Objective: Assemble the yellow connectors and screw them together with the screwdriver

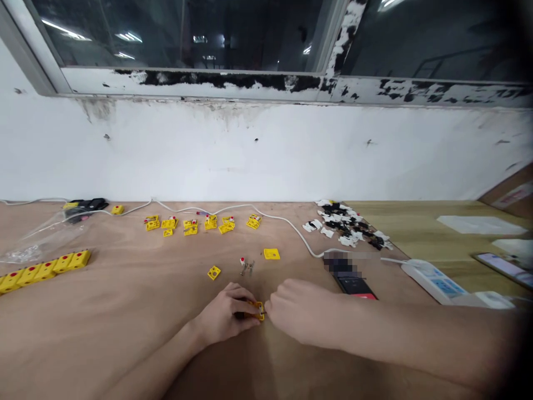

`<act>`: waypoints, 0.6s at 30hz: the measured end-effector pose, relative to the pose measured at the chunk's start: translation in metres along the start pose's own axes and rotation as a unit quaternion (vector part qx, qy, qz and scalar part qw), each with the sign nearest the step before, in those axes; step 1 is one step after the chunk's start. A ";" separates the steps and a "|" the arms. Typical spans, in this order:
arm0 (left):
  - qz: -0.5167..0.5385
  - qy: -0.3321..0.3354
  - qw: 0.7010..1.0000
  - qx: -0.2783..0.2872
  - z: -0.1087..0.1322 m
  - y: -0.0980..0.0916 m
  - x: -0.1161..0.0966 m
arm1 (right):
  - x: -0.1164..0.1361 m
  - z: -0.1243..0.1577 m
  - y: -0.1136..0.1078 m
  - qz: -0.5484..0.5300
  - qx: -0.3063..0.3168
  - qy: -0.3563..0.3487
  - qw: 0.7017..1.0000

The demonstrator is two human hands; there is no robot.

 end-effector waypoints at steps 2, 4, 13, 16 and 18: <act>0.006 0.000 1.000 -0.005 0.000 0.000 0.000 | -0.003 -0.005 0.006 -0.031 0.060 0.003 0.998; 0.008 -0.001 1.000 -0.007 0.001 0.000 0.001 | -0.019 -0.008 0.011 -0.123 0.112 0.067 0.984; 0.006 -0.013 1.000 -0.010 0.002 0.003 0.007 | -0.063 0.013 0.051 -0.426 0.089 0.292 0.852; 0.006 -0.018 1.000 0.000 0.001 0.004 0.007 | -0.042 0.004 0.029 -0.278 0.036 0.166 0.946; 0.006 -0.022 1.000 0.002 0.001 0.005 0.007 | -0.018 -0.002 0.016 -0.140 0.034 0.058 0.988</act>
Point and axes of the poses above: each hand's wrist, its own z-axis away from the middle knuckle, its own y-axis out of the palm, x = y × z, the point moved 10 cm from there along -z, towards the middle knuckle, and after that the axes turned 4 degrees about x, right-handed, at the moved point
